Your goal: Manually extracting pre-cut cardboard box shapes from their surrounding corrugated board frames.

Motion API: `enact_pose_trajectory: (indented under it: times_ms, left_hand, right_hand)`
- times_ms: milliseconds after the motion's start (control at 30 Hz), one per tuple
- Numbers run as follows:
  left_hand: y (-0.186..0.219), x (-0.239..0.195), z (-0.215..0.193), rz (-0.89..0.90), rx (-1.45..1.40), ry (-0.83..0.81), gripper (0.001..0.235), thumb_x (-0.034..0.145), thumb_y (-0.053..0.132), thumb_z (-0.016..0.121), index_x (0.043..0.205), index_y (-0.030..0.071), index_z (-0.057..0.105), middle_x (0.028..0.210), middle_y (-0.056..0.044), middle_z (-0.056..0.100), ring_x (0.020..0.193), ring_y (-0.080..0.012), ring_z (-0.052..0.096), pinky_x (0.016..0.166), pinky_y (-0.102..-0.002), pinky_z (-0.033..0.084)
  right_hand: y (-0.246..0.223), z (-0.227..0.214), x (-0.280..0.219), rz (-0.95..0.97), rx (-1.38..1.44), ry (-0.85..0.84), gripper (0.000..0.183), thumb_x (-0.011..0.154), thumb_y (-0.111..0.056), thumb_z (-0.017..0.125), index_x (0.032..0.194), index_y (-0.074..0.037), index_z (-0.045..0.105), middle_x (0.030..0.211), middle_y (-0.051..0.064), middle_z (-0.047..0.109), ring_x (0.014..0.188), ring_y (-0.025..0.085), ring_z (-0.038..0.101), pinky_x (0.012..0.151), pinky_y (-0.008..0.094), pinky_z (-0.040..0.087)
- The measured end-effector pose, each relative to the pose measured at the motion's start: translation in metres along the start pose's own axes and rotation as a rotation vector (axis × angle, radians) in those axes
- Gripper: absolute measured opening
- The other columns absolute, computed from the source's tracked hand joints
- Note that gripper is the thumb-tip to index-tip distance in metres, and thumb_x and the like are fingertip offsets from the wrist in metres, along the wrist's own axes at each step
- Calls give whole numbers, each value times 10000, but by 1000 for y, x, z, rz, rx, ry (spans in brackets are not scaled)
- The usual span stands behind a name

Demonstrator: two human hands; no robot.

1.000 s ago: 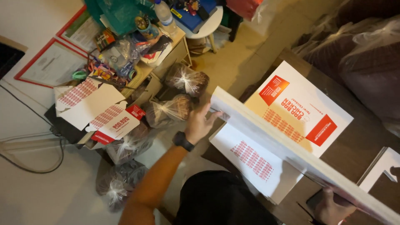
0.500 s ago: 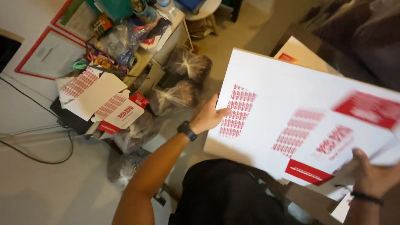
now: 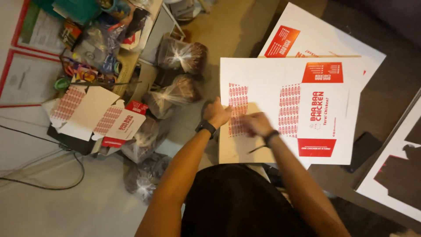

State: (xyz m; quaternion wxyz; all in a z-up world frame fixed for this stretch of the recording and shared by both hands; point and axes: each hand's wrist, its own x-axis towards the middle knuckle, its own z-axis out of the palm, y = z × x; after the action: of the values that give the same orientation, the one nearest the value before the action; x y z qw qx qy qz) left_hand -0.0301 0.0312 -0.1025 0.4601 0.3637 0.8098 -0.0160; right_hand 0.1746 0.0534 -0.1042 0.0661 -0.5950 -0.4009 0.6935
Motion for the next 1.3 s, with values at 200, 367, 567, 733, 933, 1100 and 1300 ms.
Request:
enact_pose_trajectory:
  times_ms: [200, 367, 567, 733, 933, 1100, 1300]
  left_hand:
    - [1, -3, -14, 65, -130, -103, 791, 789, 694, 615, 1303, 102, 507, 1289, -279, 655, 1241, -457, 623, 1006, -558, 523]
    - [15, -16, -26, 105, 12, -73, 754, 888, 651, 563, 1286, 17, 474, 1185, -330, 685, 1157, -483, 666, 975, -584, 538]
    - [11, -11, 2, 112, 88, 9, 784, 914, 522, 526, 1412, -65, 377, 1125, -332, 704, 1116, -473, 690, 968, -584, 540]
    - [26, -39, -9, 74, 68, 98, 737, 847, 493, 605, 1341, -30, 444, 1006, -292, 738, 996, -466, 733, 869, -579, 576]
    - [8, -24, 15, 54, 61, 153, 685, 793, 487, 660, 1288, 43, 494, 984, -256, 743, 973, -463, 735, 848, -586, 587]
    - [15, -10, -1, 34, -29, 69, 572, 780, 452, 681, 1212, 107, 536, 1044, -229, 738, 1074, -470, 698, 927, -592, 549]
    - [32, -44, -12, -30, -138, 73, 584, 787, 421, 696, 1265, 121, 545, 1127, -243, 721, 1153, -474, 659, 988, -601, 522]
  right_hand:
    - [-3, 31, 25, 190, -225, 162, 411, 723, -476, 849, 570, -111, 740, 401, 96, 574, 327, 212, 601, 320, 318, 541]
    - [-9, 38, 28, 205, -134, 156, 312, 710, -271, 894, 745, -7, 731, 533, 107, 691, 377, 221, 664, 327, 341, 562]
    - [5, 40, 45, 251, -88, 211, 291, 688, -241, 899, 727, -30, 702, 516, 118, 678, 377, 236, 664, 351, 345, 562]
    - [-19, 44, 24, 272, -142, 180, 433, 666, -282, 903, 888, 47, 731, 751, 159, 737, 674, 289, 706, 582, 411, 566]
    - [-44, 34, 9, 332, -21, 194, 387, 675, -237, 908, 827, 74, 737, 688, 162, 739, 597, 275, 737, 590, 376, 608]
    - [-73, 39, -9, 401, -205, 202, 534, 616, -358, 946, 910, 51, 769, 819, 164, 780, 913, 342, 761, 786, 452, 614]
    - [-66, 40, -3, 429, -187, 209, 388, 656, -383, 912, 786, -36, 795, 678, 101, 765, 775, 268, 782, 743, 366, 624]
